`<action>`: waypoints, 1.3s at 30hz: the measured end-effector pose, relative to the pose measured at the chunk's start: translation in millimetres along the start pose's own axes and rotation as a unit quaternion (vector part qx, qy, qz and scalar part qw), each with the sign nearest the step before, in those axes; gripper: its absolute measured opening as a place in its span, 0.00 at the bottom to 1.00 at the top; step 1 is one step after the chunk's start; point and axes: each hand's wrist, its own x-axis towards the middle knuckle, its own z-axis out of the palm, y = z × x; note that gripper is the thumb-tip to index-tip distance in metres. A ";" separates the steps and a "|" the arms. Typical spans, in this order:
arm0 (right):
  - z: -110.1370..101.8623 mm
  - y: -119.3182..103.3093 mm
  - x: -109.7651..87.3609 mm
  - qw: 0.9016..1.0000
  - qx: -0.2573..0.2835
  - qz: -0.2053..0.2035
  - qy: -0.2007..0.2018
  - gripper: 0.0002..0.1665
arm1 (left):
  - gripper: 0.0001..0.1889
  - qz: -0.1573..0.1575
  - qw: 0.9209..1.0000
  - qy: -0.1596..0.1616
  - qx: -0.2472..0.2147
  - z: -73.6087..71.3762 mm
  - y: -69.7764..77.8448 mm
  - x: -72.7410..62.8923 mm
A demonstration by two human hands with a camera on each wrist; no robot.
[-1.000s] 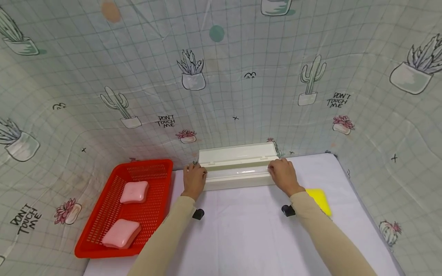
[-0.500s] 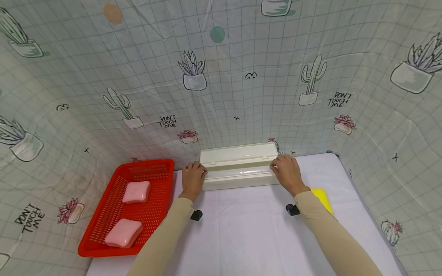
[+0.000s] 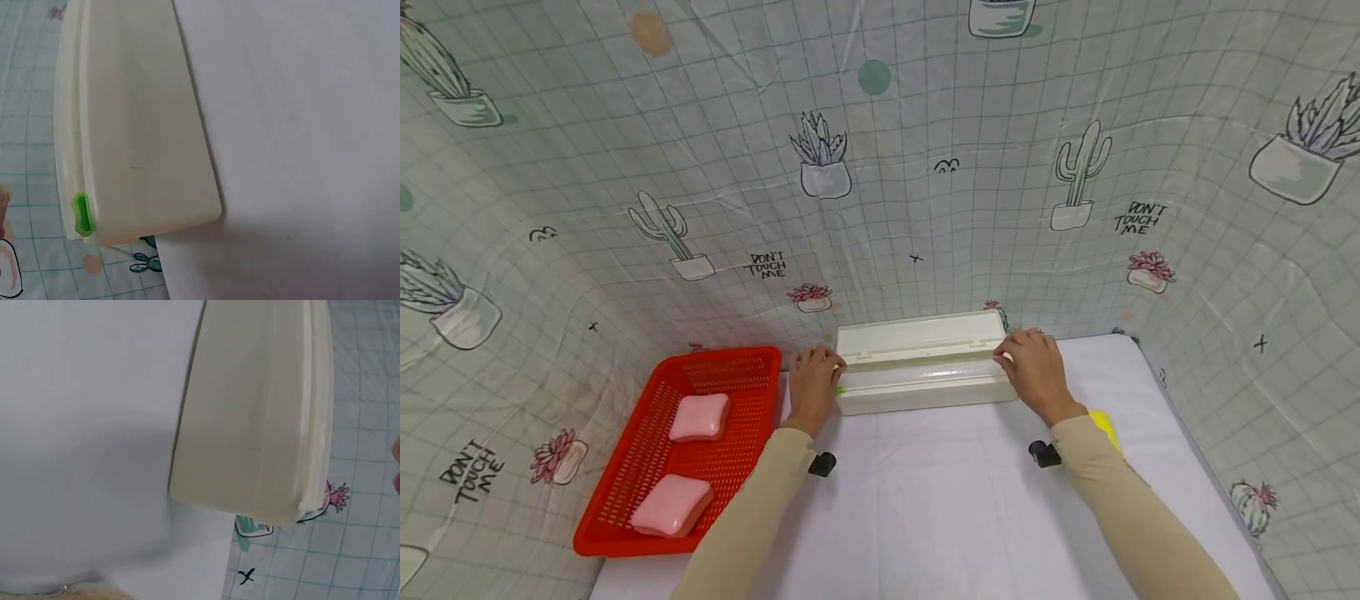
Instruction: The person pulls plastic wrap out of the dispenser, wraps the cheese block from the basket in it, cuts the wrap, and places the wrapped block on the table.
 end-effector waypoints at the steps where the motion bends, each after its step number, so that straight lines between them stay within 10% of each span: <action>1: -1.8 -0.3 1.1 1.000 0.001 -0.002 0.004 0.05 | 0.04 0.000 1.000 0.001 -0.001 -1.8 0.0 0.6; 39: -55.5 -24.9 36.1 0.996 0.004 -0.004 0.091 0.05 | 0.06 0.004 0.995 0.094 -0.019 -68.1 0.6 22.9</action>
